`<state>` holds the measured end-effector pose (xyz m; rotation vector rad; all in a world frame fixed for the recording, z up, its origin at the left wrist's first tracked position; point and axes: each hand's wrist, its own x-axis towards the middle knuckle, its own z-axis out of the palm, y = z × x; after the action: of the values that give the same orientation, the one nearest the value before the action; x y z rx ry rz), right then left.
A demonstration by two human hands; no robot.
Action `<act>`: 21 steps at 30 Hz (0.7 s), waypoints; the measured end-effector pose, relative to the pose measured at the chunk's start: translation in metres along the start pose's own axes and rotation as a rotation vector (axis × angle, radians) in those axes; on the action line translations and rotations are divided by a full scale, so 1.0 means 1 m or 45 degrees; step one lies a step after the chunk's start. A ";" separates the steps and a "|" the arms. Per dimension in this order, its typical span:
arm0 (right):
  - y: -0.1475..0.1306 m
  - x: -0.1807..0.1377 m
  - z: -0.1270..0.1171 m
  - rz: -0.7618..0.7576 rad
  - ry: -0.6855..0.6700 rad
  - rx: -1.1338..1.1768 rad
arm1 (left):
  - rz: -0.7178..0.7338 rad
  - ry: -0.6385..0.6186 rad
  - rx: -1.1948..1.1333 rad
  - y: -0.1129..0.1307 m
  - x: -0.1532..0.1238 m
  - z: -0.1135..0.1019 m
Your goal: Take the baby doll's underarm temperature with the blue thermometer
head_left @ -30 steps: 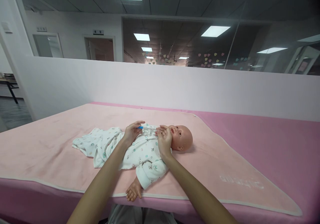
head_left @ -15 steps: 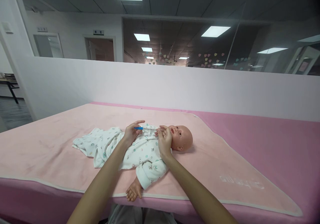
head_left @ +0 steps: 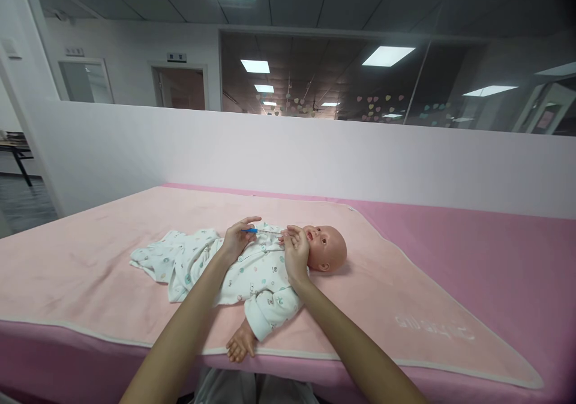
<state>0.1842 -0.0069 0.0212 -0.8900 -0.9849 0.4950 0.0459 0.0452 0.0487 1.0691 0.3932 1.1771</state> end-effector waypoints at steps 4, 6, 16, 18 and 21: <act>-0.006 0.002 -0.001 -0.045 0.030 -0.064 | 0.004 -0.046 0.138 -0.001 0.001 0.000; -0.016 0.003 -0.007 -0.092 0.027 -0.117 | -0.011 -0.119 0.250 0.001 0.000 0.002; -0.069 -0.076 -0.151 -0.426 0.359 -0.995 | 0.312 -0.241 0.770 0.019 -0.023 0.041; -0.062 -0.094 -0.177 -0.450 0.399 -1.252 | 0.424 -0.194 0.827 0.018 -0.032 0.049; -0.050 -0.109 -0.194 -0.495 0.273 -1.480 | 0.585 0.030 0.847 0.000 -0.034 0.066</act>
<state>0.2997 -0.1932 -0.0421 -1.6730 -1.1929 -0.5872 0.0818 -0.0158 0.0716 1.7906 0.6005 1.5096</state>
